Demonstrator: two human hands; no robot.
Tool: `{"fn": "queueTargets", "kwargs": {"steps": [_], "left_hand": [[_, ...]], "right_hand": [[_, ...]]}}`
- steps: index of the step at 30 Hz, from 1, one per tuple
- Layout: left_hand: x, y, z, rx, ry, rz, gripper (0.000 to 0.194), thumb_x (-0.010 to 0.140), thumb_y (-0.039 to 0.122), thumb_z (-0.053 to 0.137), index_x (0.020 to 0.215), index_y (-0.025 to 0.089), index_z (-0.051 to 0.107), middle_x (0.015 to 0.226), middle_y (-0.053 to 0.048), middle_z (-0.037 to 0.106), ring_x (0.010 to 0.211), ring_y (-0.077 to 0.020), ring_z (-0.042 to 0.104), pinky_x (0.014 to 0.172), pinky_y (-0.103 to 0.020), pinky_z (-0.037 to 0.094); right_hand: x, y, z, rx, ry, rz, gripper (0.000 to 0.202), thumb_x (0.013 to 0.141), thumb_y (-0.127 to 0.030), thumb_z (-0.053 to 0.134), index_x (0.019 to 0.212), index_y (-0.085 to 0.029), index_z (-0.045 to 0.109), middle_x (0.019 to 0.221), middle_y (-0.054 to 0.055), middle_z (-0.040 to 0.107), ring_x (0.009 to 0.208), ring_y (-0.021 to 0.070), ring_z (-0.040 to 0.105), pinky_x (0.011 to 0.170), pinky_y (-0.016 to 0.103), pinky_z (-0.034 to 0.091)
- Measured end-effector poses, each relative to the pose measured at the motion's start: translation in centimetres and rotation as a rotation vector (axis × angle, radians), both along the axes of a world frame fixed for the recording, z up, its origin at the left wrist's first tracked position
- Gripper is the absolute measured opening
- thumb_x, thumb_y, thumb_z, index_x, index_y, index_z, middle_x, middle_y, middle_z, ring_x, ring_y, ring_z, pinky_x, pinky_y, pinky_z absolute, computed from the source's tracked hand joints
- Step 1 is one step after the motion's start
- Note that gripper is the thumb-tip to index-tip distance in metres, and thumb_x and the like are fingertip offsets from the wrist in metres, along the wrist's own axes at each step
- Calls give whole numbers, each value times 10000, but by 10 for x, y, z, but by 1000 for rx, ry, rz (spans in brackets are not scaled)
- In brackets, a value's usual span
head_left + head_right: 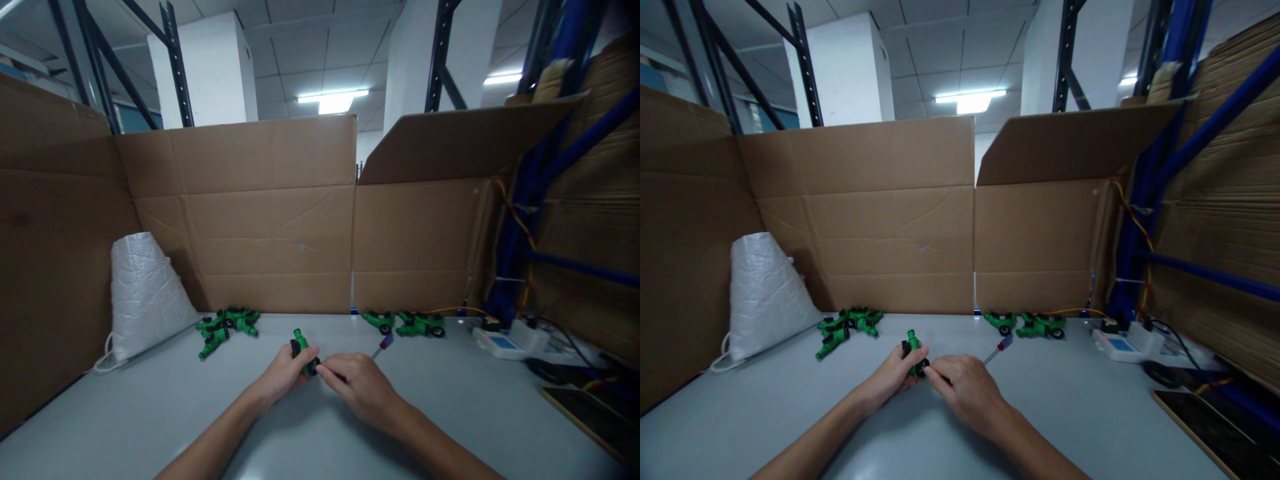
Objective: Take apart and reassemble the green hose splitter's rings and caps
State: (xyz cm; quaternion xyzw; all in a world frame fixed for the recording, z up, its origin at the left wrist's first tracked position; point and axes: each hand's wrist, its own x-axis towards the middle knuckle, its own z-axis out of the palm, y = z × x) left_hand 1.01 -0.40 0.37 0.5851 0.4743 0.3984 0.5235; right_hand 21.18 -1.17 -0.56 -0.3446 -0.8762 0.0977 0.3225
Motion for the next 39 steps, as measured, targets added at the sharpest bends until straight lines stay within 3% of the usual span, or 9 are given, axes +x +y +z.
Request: {"fn": "queueTargets", "kwargs": {"steps": [10,19,27,35,39], "left_hand": [[-3,-2,-1,-77,-61,-36,608,769,778,680,784,208,470,556,89,415,446,-59,286,435,-215,148],[-2,-3,6,-167,-228,-84,595,798,754,670,708,213,437,531,99,350,448,-55,219,456,-228,80],[-5,-4,11,-316,-439,-280,565,933,703,548,687,202,462,538,75,347,458,-76,268,463,-229,179],[-1,-6,14,-252,-435,-241,566,924,697,608,718,180,504,594,47,441,516,-82,374,520,-223,295],[0,-6,12,-181,-432,-218,553,903,687,654,735,176,524,609,29,491,542,-99,447,558,-239,355]], "right_hand": [[1,-2,3,17,10,51,493,1129,-418,370,826,-207,696,801,43,720,764,181,664,745,278,428],[6,-2,7,48,27,-13,470,1131,-431,367,890,-218,710,854,49,730,807,191,676,779,289,449],[5,-10,13,91,72,-63,428,1134,-392,351,955,-206,693,913,77,741,868,211,680,823,313,469],[6,-11,14,143,96,-86,340,1122,-297,368,1091,-190,689,1018,100,747,980,235,682,892,341,477],[6,-13,14,166,69,-117,283,1120,-318,401,1114,-205,660,926,68,731,859,218,680,800,320,475]]}}
